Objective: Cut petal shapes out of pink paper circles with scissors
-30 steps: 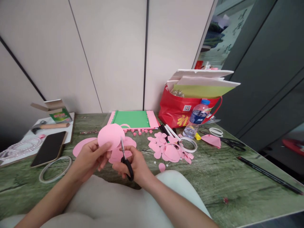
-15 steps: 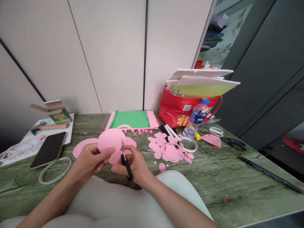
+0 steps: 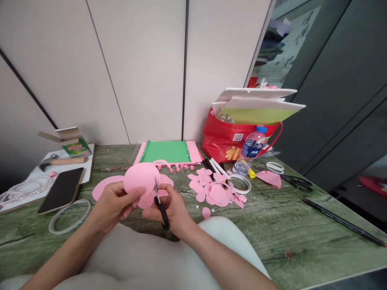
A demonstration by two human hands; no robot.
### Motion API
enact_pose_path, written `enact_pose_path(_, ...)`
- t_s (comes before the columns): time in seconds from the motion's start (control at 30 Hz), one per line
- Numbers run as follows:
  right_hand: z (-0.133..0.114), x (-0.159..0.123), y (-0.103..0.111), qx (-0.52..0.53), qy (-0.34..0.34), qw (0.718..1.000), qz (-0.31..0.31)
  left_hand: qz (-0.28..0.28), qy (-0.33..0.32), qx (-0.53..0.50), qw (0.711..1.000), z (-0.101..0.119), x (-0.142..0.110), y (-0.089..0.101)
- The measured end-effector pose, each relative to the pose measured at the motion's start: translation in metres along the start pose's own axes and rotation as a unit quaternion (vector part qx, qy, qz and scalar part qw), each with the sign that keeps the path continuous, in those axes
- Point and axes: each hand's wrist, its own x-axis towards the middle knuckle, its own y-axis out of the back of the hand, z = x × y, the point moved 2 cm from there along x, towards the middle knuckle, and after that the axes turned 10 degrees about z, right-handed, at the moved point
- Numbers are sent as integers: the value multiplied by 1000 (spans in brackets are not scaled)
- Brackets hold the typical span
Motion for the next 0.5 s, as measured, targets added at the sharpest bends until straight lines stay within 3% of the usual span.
enact_pose_path(0.27, 0, 0, 1, -6, 3, 1000, 5, -4, 0, -7, 1000, 2, -1, -1)
enact_pose_path(0.5, 2, 1, 2, -71, 15, 997, 25, -1, 1, -13, 1000, 2, -1, -1)
